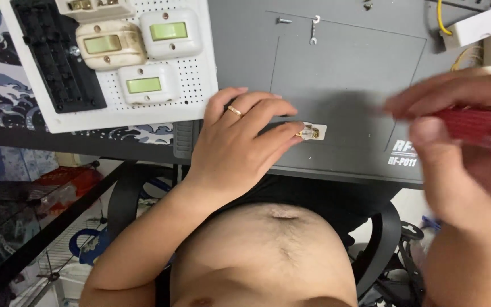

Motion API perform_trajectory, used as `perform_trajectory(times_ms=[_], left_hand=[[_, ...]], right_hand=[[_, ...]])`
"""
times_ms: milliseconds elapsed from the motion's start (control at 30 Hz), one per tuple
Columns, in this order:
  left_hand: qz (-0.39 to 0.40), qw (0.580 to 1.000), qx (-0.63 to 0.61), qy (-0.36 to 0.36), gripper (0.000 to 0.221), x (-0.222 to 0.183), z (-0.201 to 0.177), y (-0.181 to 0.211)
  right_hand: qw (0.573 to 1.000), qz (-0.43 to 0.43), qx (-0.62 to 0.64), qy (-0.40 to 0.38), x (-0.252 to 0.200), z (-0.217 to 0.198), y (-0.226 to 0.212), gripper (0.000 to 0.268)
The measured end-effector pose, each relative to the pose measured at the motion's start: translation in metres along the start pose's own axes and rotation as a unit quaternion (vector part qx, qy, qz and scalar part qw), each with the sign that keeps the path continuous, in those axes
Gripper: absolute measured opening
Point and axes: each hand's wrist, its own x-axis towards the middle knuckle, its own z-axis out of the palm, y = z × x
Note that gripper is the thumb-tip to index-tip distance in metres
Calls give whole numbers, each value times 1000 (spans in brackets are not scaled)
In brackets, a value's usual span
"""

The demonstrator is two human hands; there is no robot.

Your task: Assembling electrical switches and sockets onto a mounting plate using a screwdriver.

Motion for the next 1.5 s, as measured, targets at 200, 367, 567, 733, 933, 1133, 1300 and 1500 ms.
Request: perform_trajectory(times_ms=[200,367,567,733,933,1133,1300,1500], left_hand=[[8,1000,17,1,9,1,-2,0],[6,1000,24,-5,9,0,-1,-2],[8,1000,21,-5,12,1,0,-1],[-4,1000,14,8,8,-1,2,-2],[-2,1000,2,27,9,-3,6,-2],[3,1000,-5,21,7,0,2,-2],[-16,1000,-9,10,5,-1,3,0],[1,1000,-6,9,5,-1,1,-2]], right_hand=[[989,-32,-139,-26,12,26,-6,10],[981,-41,-176,-76,14,29,11,17],[958,-110,-222,-144,20,30,30,41],[938,-155,-270,-150,25,31,36,54],[907,-225,-330,-133,26,31,38,53],[881,-264,-376,-110,27,34,30,30],[863,-269,-419,-86,23,39,35,31],[955,-86,-258,-116,29,34,26,30]])
